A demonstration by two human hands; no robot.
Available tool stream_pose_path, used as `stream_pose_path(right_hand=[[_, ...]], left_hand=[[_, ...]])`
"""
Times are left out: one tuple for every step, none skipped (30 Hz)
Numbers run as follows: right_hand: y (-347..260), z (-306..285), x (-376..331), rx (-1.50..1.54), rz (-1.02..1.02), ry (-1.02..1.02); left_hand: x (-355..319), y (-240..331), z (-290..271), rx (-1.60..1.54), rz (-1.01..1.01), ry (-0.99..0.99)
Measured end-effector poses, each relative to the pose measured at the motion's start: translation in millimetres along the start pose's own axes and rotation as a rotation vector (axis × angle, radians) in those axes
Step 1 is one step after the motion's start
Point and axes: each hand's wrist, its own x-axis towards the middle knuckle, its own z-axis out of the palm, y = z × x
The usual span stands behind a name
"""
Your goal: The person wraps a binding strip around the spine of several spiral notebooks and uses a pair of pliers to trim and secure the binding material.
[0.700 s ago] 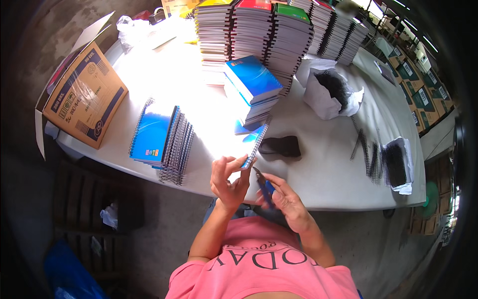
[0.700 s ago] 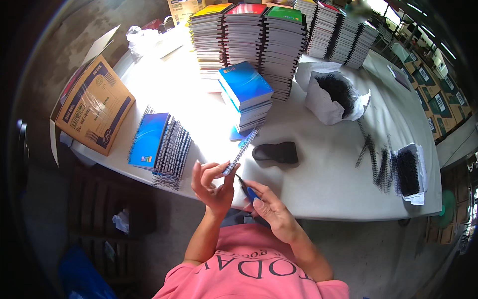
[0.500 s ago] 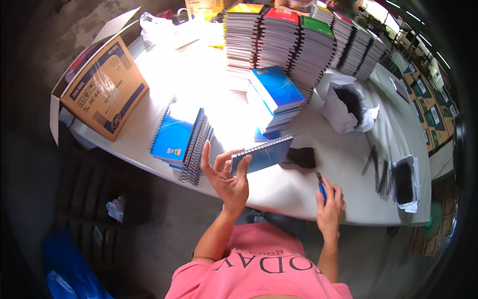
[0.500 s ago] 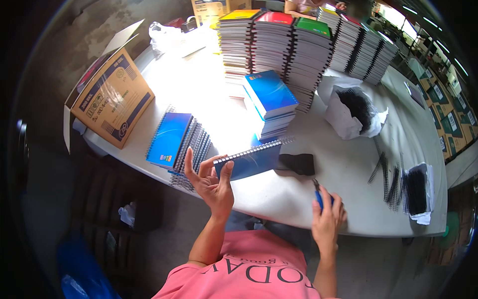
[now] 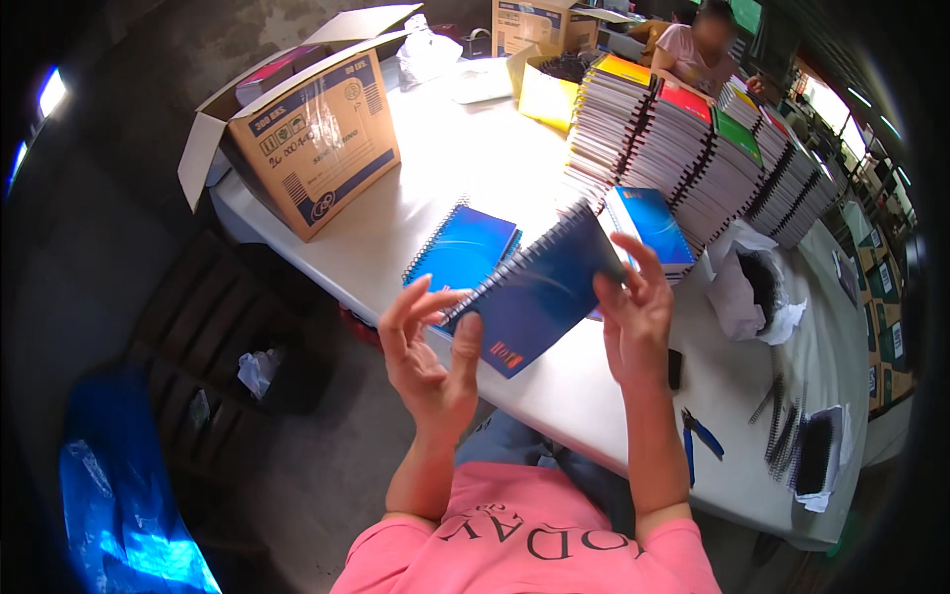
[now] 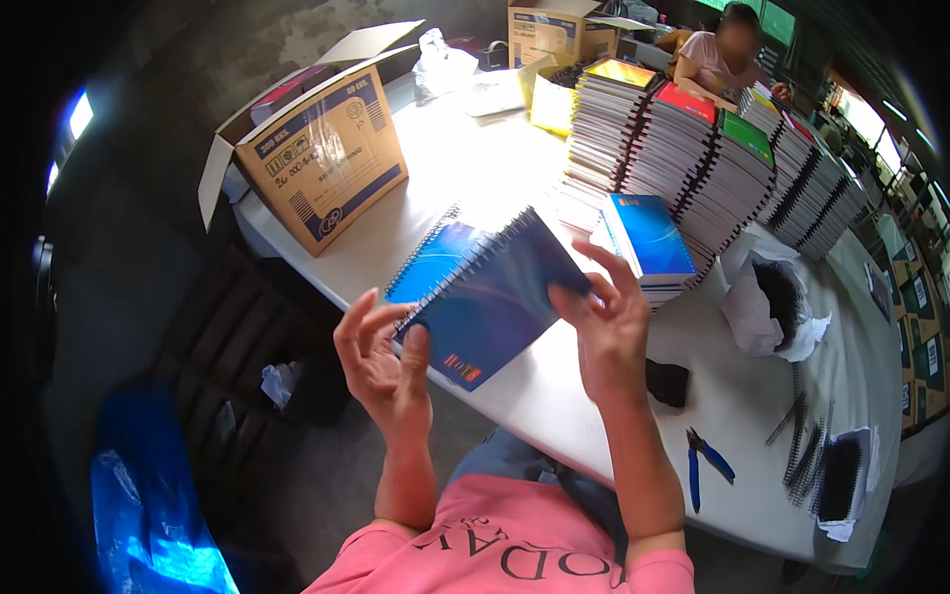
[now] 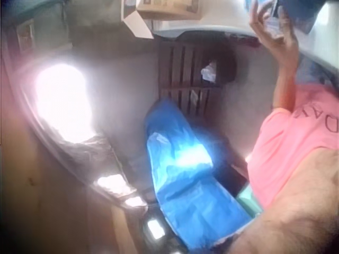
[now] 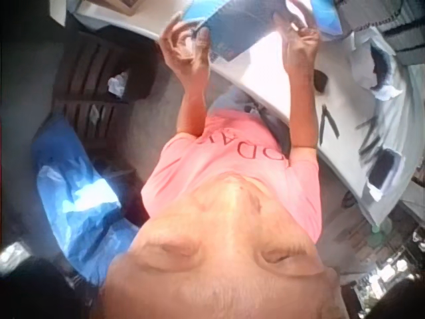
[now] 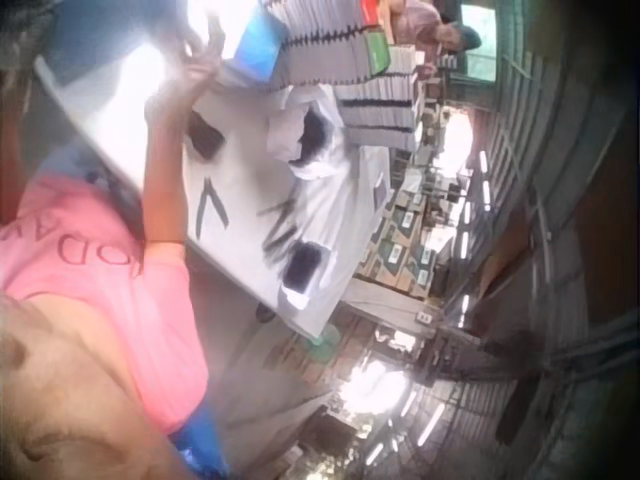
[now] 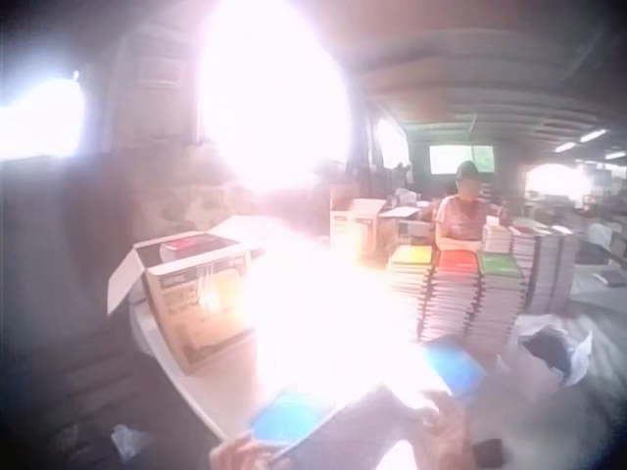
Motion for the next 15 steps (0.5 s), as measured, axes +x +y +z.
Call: stream_pose_path(right_hand=[[2,10,19,-0.019,0.040,-0.009],[4,19,36,-0.041,0.080,-0.017],[6,30,50,0.063,0.076,-0.006],[7,40,64,0.162,0.066,0.007],[8,49,77,0.261,0.056,0.021],[8,54,87,0.351,0.047,0.038],[5,56,95,0.290,-0.038,-0.058],[2,56,103,0.227,-0.125,-0.153],[5,57,112,0.038,-0.116,-0.299],[13,65,116,-0.285,-0.282,-0.467],[20,73,120,-0.572,-0.502,-0.596],[30,89,112,-0.693,-0.453,-0.773],[33,103,103,-0.824,-0.421,-0.944],[38,108,95,-0.956,-0.343,-1.118],[50,105,86,-0.893,-0.351,-1.090]], left_hand=[[9,-1,-5,0.101,-0.034,0.019],[16,-5,-10,0.150,-0.060,0.023],[21,-11,-15,0.203,-0.087,0.028],[26,-17,-20,0.248,-0.112,0.032],[27,-21,-25,0.255,-0.151,0.043],[25,-25,-29,0.276,-0.181,0.046],[24,-31,-33,0.296,-0.210,0.046],[24,-37,-35,0.314,-0.238,0.045],[23,-47,-37,0.254,-0.251,0.054],[21,-59,-37,0.192,-0.263,0.052],[21,-65,-36,0.127,-0.274,0.049],[20,-66,-37,0.084,-0.317,0.061],[21,-66,-33,0.026,-0.353,0.058],[22,-65,-29,-0.031,-0.391,0.056],[22,-64,-25,-0.072,-0.426,0.044]])
